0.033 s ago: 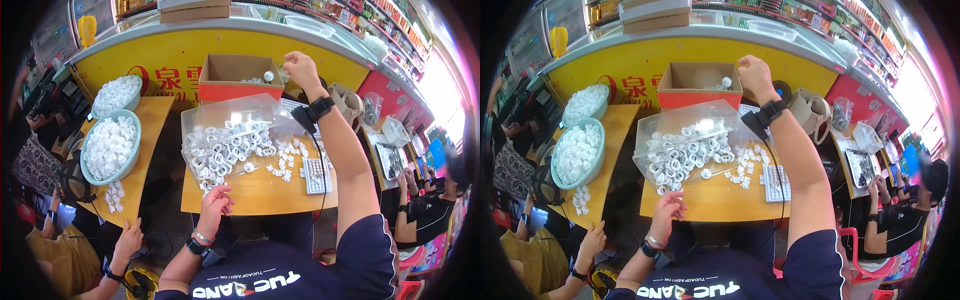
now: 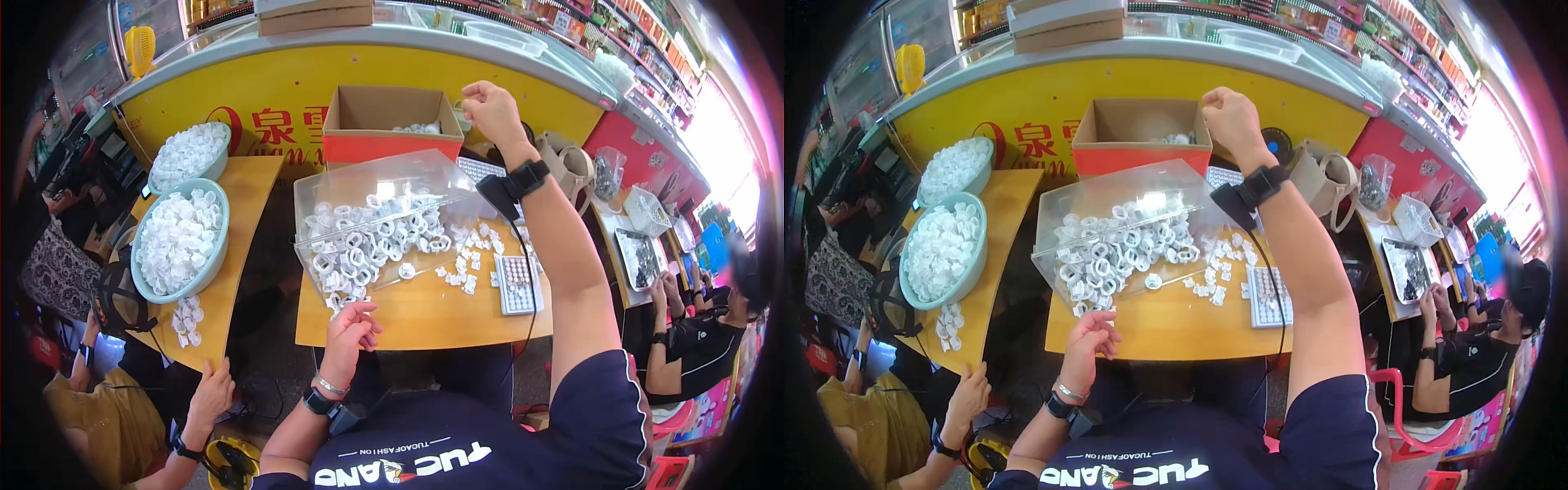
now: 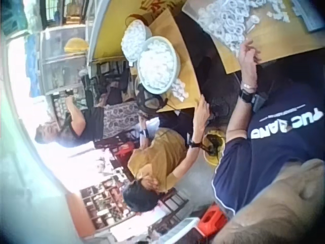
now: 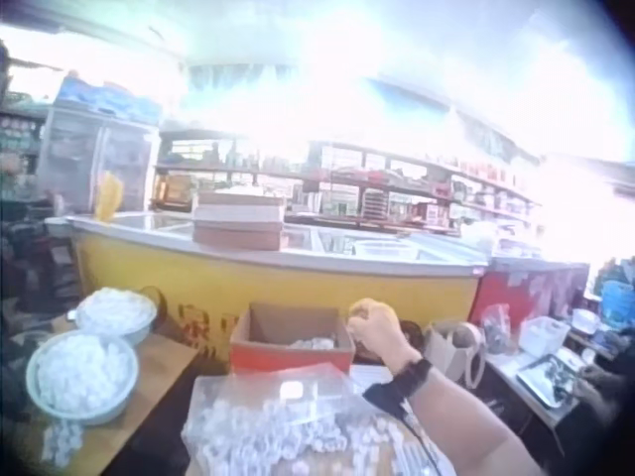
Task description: Assembling small white plastic components and placing them into a tray.
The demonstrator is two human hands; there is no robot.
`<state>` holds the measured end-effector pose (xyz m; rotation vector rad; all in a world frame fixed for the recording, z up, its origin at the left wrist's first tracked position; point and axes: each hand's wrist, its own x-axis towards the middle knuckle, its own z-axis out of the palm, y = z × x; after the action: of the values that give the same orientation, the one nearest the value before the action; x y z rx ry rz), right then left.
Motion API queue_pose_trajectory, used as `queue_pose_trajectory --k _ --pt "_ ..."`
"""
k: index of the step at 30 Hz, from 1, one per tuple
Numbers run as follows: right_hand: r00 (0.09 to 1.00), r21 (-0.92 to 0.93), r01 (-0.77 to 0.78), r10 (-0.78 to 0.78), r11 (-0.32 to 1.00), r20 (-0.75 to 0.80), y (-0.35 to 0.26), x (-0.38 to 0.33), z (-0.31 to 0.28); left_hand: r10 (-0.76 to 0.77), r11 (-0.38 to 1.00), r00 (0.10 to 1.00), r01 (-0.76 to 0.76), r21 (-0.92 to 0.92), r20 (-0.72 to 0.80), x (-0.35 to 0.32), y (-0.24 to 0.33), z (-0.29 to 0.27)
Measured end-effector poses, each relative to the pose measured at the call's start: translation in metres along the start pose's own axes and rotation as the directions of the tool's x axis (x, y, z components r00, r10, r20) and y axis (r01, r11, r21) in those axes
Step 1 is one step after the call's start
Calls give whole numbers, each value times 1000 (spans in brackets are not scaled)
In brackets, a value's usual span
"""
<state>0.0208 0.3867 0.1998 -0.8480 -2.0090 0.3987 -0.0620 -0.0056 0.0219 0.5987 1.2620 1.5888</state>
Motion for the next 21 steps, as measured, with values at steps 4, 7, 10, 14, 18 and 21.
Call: queue_pose_trajectory --k 4,7,10,14,18,21 --pt "987 243 -23 -17 970 161 -55 -70 -45 -43 999 997 43 -9 -68 1 -1 -11" --pt "969 116 -94 63 989 241 -53 -150 -82 -42 999 995 43 3 -94 1 -7 -16" --pt "951 -88 -76 99 993 293 -27 -237 -76 -71 997 996 72 25 -59 1 -14 -11" --pt "906 -393 -38 197 919 374 17 -296 -37 -85 995 996 85 43 -13 -8 -18 -2" --pt "899 -501 40 189 864 396 33 -313 -10 -72 996 997 71 62 2 -21 -21 5" --pt "888 -511 83 169 856 427 34 -315 -7 -87 993 996 88 73 -9 -32 -22 3"
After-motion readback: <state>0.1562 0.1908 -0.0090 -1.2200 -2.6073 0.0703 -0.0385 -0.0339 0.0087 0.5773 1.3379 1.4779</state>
